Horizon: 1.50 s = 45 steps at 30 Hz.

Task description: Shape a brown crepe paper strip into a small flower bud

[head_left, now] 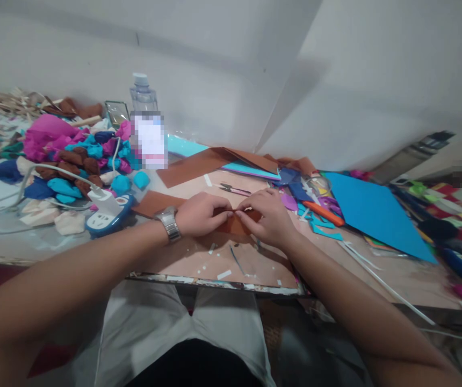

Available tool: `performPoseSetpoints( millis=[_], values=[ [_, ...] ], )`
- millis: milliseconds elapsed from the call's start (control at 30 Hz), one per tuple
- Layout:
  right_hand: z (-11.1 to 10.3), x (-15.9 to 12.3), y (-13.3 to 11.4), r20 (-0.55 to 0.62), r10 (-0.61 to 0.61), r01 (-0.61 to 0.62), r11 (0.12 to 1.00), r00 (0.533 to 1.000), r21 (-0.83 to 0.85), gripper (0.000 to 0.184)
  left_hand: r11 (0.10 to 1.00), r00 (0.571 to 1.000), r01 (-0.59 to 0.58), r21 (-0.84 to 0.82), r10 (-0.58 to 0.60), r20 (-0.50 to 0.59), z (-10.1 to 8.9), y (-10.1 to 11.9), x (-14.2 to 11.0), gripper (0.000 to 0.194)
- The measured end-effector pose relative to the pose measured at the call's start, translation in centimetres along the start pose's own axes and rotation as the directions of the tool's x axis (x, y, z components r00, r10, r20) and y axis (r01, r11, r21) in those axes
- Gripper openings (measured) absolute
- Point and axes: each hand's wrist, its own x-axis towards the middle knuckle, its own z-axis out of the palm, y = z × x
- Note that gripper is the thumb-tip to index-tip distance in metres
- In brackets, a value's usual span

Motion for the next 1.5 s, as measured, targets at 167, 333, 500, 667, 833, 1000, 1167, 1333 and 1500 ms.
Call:
performPoseSetpoints(
  millis=[167, 333, 500, 667, 833, 1000, 1167, 1333, 1500],
  values=[
    [0.18, -0.16, 0.14, 0.022, 0.011, -0.011, 1.0, 1.0, 0.011, 0.008, 1.0, 1.0, 0.003, 0.018, -0.003, -0.006, -0.07, -0.03, 0.01, 0.024],
    [0.28, -0.16, -0.14, 0.047, -0.009, 0.007, 1.0, 0.999, 0.027, 0.008, 1.0, 1.0, -0.01, 0.011, 0.01, 0.014, 0.03, 0.0, -0.04, 0.026],
    [0.37, -0.16, -0.09, 0.037, -0.005, 0.004, 1.0, 0.999, 0.03, 0.007, 0.999, 1.0, -0.004, 0.046, 0.004, -0.001, 0.06, -0.09, 0.16, 0.03],
    [0.37, -0.14, 0.27, -0.013, 0.017, -0.017, 1.0, 1.0, 0.007, 0.007, 0.993, 0.995, 0.047, 0.104, -0.038, -0.087, -0.17, -0.36, 0.24, 0.031],
    [0.33, -0.09, 0.18, -0.003, 0.02, -0.02, 1.0, 1.0, 0.019, 0.007, 0.995, 0.994, 0.052, 0.086, -0.043, -0.105, -0.21, -0.34, 0.08, 0.026],
    [0.36, -0.15, -0.1, 0.044, -0.006, 0.004, 0.999, 0.999, 0.042, 0.008, 1.0, 1.0, 0.013, 0.022, -0.013, -0.001, -0.03, -0.11, 0.04, 0.024],
    [0.26, -0.27, -0.36, 0.048, -0.014, 0.011, 0.998, 0.999, 0.058, 0.005, 1.0, 0.999, 0.026, 0.006, -0.026, 0.036, 0.07, 0.0, 0.1, 0.022],
    [0.1, -0.37, -0.24, 0.039, -0.039, 0.035, 0.994, 0.998, 0.1, 0.007, 1.0, 0.999, 0.02, -0.02, -0.02, 0.04, -0.05, -0.07, 0.16, 0.024],
    [0.25, -0.37, 0.17, 0.036, -0.038, 0.034, 0.992, 0.999, 0.121, 0.012, 0.999, 0.999, 0.02, -0.026, -0.019, 0.031, -0.13, -0.23, 0.13, 0.024]
  ],
)
